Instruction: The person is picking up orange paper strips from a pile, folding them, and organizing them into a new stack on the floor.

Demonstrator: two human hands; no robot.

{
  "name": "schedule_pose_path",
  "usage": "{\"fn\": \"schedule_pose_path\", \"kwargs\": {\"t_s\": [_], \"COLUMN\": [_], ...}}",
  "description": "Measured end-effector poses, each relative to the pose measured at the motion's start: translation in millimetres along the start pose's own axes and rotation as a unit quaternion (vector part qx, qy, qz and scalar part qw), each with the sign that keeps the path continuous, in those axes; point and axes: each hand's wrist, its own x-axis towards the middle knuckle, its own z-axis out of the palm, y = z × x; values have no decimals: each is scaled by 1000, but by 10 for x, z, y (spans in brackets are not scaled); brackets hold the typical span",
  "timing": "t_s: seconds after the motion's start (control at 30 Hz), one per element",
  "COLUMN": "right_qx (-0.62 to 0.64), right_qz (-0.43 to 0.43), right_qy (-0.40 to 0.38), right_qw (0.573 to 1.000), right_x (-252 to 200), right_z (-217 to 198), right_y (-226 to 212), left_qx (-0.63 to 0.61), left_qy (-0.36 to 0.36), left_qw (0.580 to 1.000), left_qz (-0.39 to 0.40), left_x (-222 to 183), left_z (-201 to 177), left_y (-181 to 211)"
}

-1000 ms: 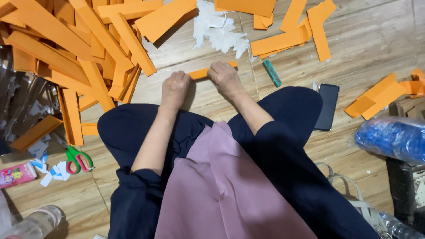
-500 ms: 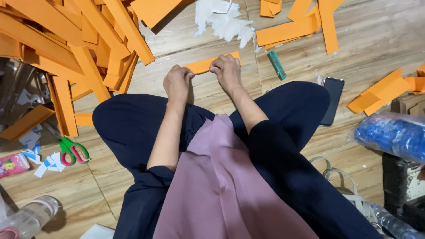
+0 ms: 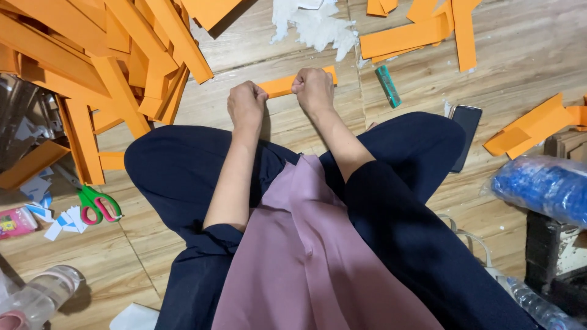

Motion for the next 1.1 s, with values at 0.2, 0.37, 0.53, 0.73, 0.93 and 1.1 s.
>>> {"fn": "schedule_pose_path", "kwargs": {"t_s": [0.2, 0.37, 0.53, 0.73, 0.93, 1.1], "right_qx": [-97, -89, -76, -21, 41, 66], "right_qz": [3, 14, -16, -168, -104, -59], "right_qy": [-10, -52, -9, 10, -36, -39], "right_qw": [995, 995, 997, 985, 993, 995], "right_x": [-97, -74, 93, -122, -99, 1], "right_z": [-392, -555, -210, -471, -609, -545], "right_y": [-303, -330, 53, 175, 333, 414], "left_qx": [16, 92, 284, 307, 338, 337], "left_qy": [-31, -52, 56, -115, -126, -127], "left_qw": [999, 994, 911, 878, 881, 886], "left_qz": [-32, -29, 293, 349, 306, 293], "left_x": [88, 77, -470, -644, -615, -598], "left_z": [-80, -235, 21, 80, 197, 187], "left_y": [-33, 149, 360, 364, 318, 352]}}
